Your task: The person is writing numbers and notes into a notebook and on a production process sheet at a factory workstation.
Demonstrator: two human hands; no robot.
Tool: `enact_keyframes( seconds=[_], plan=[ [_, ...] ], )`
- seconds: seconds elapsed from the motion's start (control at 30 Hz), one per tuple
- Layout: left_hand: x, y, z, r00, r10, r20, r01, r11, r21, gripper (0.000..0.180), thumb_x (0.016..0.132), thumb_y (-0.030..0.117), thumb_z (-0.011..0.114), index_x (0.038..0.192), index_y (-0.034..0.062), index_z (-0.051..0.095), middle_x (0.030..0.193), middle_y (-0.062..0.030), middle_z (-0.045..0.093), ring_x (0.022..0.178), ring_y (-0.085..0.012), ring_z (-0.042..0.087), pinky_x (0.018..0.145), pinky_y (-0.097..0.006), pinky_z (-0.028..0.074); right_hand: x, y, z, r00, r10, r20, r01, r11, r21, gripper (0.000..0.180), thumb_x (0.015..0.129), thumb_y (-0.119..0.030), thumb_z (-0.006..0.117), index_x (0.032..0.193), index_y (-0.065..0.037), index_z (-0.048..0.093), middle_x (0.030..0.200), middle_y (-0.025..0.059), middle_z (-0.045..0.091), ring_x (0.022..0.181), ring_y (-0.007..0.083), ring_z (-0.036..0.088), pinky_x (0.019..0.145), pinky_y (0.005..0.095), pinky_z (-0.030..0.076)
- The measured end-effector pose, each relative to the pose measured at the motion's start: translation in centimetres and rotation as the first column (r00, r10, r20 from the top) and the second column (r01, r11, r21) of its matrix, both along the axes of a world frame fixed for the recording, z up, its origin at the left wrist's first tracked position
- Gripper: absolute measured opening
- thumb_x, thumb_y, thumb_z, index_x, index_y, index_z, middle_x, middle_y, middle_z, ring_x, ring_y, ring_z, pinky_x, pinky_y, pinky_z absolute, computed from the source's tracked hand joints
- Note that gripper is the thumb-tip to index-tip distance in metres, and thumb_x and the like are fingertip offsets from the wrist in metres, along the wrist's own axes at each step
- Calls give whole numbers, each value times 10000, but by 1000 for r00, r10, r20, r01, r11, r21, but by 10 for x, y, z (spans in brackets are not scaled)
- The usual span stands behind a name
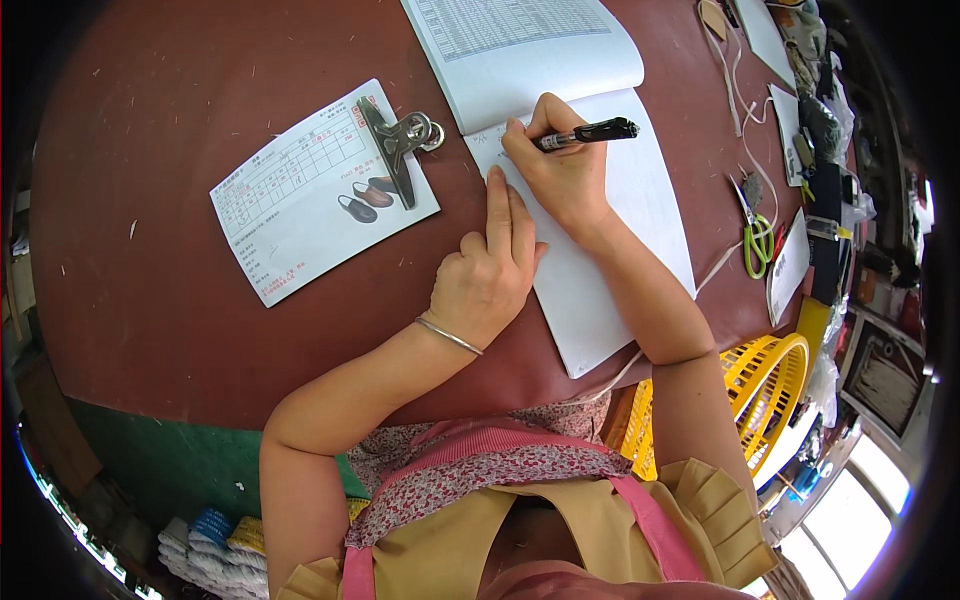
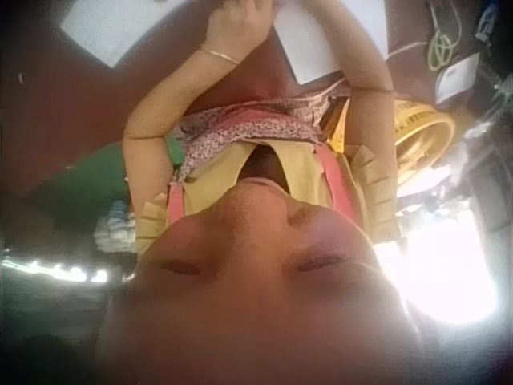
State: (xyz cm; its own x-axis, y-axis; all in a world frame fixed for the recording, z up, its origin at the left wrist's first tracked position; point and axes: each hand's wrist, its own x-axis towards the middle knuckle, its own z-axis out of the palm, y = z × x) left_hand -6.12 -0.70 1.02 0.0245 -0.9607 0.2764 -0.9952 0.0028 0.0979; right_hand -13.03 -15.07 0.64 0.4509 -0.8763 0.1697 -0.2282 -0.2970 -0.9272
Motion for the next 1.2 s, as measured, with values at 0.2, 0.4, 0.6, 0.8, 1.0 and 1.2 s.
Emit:
enact_keyframes(
  seconds=[0.2,0.4,0.6,0.8,1.0,1.2],
  plan=[
    [0,0,0,1000,-3,-1,3,1000,4,623,850,340,739,1291,-69,575,1412,-282,549,489,-129,560,433,-237,521,-2,-1,1,1000,12,-25,-12,1000,6,387,892,9,683,669,-82,379,612,-67,375,587,22,312,500,246,277],
    [0,-1,0,1000,-1,4,1,1000,-5,620,854,346,736,1288,-68,576,1411,-283,549,491,-127,562,436,-235,522,-1,-1,-1,999,-18,38,17,1000,25,389,891,7,686,670,-83,378,613,-67,377,588,23,311,500,244,286],
    [0,0,0,1000,-1,10,1,1000,-3,616,858,347,733,1287,-67,577,1411,-282,549,493,-125,564,437,-235,522,-2,-1,-2,999,-20,-24,19,999,-33,388,897,9,683,673,-83,380,619,-67,381,589,22,308,500,244,285],
    [0,0,-1,1000,-2,18,3,1000,-8,618,858,357,730,1284,-65,581,1410,-277,553,485,-116,549,425,-227,507,-2,0,-2,1000,-21,-11,20,1000,-11,389,899,9,681,671,-83,379,618,-68,371,592,24,308,504,246,284],
    [0,0,1,998,2,60,0,1000,-29,582,872,363,719,1261,-57,608,1396,-270,569,480,-106,529,417,-218,495,0,0,3,1000,-21,-10,22,1000,12,390,894,8,686,669,-82,380,619,-66,371,598,27,315,513,246,289],
    [-3,1,-3,995,7,96,2,996,-88,527,901,360,699,1222,-53,638,1356,-266,602,487,-98,523,419,-215,502,-7,0,4,998,-9,65,6,998,56,368,869,11,677,661,-73,385,582,-50,379,563,32,310,479,273,274]
  ],
)
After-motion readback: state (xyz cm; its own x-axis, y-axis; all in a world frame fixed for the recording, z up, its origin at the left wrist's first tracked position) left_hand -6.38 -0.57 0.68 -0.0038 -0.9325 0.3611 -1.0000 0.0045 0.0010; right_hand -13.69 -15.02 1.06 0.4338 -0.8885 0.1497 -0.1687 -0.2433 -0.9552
